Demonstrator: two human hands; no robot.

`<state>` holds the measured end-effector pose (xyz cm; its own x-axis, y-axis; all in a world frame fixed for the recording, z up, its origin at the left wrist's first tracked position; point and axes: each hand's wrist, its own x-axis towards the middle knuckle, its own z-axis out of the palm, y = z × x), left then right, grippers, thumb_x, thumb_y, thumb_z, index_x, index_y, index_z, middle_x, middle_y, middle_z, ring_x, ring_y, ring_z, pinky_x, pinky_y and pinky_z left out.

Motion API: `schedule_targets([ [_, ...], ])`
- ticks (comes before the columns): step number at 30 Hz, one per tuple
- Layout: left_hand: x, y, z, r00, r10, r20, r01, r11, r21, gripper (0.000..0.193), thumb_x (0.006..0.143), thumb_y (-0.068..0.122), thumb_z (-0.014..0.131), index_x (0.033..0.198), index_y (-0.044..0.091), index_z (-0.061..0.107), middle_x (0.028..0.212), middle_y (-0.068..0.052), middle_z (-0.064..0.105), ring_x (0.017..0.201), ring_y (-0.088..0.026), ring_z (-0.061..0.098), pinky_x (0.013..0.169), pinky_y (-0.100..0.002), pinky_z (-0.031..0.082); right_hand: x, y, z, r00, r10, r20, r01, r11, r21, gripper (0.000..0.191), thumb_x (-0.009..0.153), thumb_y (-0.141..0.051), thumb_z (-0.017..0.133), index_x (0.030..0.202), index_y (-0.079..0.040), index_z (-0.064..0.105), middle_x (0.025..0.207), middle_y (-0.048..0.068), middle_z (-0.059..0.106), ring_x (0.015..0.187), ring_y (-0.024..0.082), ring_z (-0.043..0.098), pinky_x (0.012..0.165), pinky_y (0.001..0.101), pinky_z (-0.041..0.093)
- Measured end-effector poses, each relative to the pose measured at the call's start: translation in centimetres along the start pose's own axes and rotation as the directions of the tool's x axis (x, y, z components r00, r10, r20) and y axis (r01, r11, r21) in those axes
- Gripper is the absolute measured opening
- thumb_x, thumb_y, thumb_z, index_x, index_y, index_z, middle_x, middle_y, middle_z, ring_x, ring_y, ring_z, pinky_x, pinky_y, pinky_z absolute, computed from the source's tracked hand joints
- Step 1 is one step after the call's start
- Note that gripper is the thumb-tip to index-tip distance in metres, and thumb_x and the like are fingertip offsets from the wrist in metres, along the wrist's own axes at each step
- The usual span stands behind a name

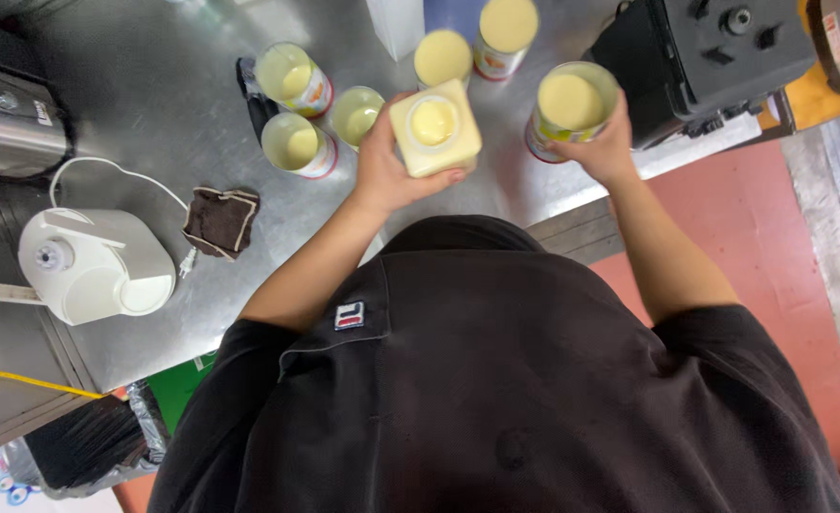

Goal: The person pours condensed milk from large tins into plastic jugs on a stainless steel prep counter, filling one jug at a time and setting filled jugs aside. They repeat the pouring across several tins and jugs, occasionally repositioning containers and reaching for a new empty jug.

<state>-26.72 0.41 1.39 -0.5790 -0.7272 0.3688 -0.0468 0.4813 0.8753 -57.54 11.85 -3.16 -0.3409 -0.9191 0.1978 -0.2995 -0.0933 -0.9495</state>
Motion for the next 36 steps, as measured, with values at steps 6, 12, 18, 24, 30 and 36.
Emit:
schedule_targets([
  [6, -3.8, -2.6, -0.7, 0.998, -0.055, -0.003, 0.055, 0.983, 0.174, 0.101, 0.069, 0.038, 0.101, 0.144, -0.001, 0.045, 0.134, -0.015, 0.067, 0.127, -0.025, 0.067, 0.111, -0.040, 0.052, 0.0, 1.6, 3.7, 0.999, -0.014, -0.036, 0.014, 1.000, -0.012, 0.098, 0.069, -0.016, 0.100, 0.148, -0.003, 0.043, 0.142, 0.012, 0.060, 0.135, 0.024, 0.059, 0.118, 0.0388, 0.046],
  [12, -6.4, -3.6, -0.9, 0.987, -0.161, -0.024, 0.162, 0.978, 0.133, 0.101, 0.069, 0.042, 0.100, 0.143, 0.000, 0.045, 0.131, -0.012, 0.068, 0.123, -0.023, 0.069, 0.107, -0.037, 0.055, 0.1, 3.0, 3.7, 0.999, 0.040, 0.035, -0.037, 0.997, -0.071, 0.109, 0.065, -0.023, 0.102, 0.151, -0.003, 0.038, 0.146, 0.013, 0.056, 0.140, 0.026, 0.055, 0.121, 0.0422, 0.044],
  [18, -7.6, -4.6, -1.0, 0.986, -0.155, -0.067, 0.166, 0.965, 0.202, 0.100, 0.067, 0.040, 0.101, 0.142, 0.002, 0.048, 0.134, -0.013, 0.067, 0.124, -0.024, 0.068, 0.108, -0.038, 0.054, 1.7, 2.3, 0.1, 0.937, -0.250, 0.245, 0.301, 0.932, -0.202, 0.126, 0.069, -0.040, 0.100, 0.160, 0.001, 0.023, 0.165, 0.031, 0.022, 0.155, 0.044, 0.023, 0.126, 0.0520, 0.024],
  [24, -8.5, -5.2, -0.7, 0.967, -0.235, -0.099, 0.246, 0.962, 0.117, 0.103, 0.067, 0.040, 0.100, 0.145, 0.001, 0.045, 0.133, -0.012, 0.068, 0.125, -0.023, 0.068, 0.108, -0.038, 0.054, 7.7, 0.6, 1.1, 0.797, -0.026, 0.603, 0.490, 0.612, -0.621, 0.048, 0.093, -0.050, 0.063, 0.133, -0.026, 0.071, 0.165, 0.020, 0.038, 0.157, 0.043, 0.022, 0.118, 0.0647, 0.025],
  [30, -9.0, -4.9, -0.7, 0.971, -0.206, -0.122, 0.214, 0.975, 0.058, 0.100, 0.068, 0.037, 0.102, 0.144, 0.001, 0.047, 0.133, -0.012, 0.068, 0.125, -0.023, 0.068, 0.110, -0.038, 0.054, 10.2, 0.2, 2.2, 0.547, 0.259, 0.796, 0.740, 0.295, -0.605, 0.034, 0.097, -0.043, 0.048, 0.115, -0.036, 0.077, 0.163, 0.005, 0.043, 0.161, 0.029, 0.023, 0.125, 0.0591, 0.023],
  [36, -9.0, -4.1, -1.4, 0.976, -0.171, -0.134, 0.184, 0.978, 0.094, 0.099, 0.069, 0.037, 0.101, 0.143, 0.001, 0.048, 0.133, -0.012, 0.068, 0.125, -0.023, 0.068, 0.110, -0.039, 0.054, 9.2, -0.8, 2.7, 0.343, 0.401, 0.849, 0.898, 0.126, -0.422, 0.041, 0.091, -0.047, 0.050, 0.127, -0.040, 0.068, 0.167, 0.001, 0.026, 0.157, 0.022, 0.012, 0.122, 0.0510, 0.016],
])
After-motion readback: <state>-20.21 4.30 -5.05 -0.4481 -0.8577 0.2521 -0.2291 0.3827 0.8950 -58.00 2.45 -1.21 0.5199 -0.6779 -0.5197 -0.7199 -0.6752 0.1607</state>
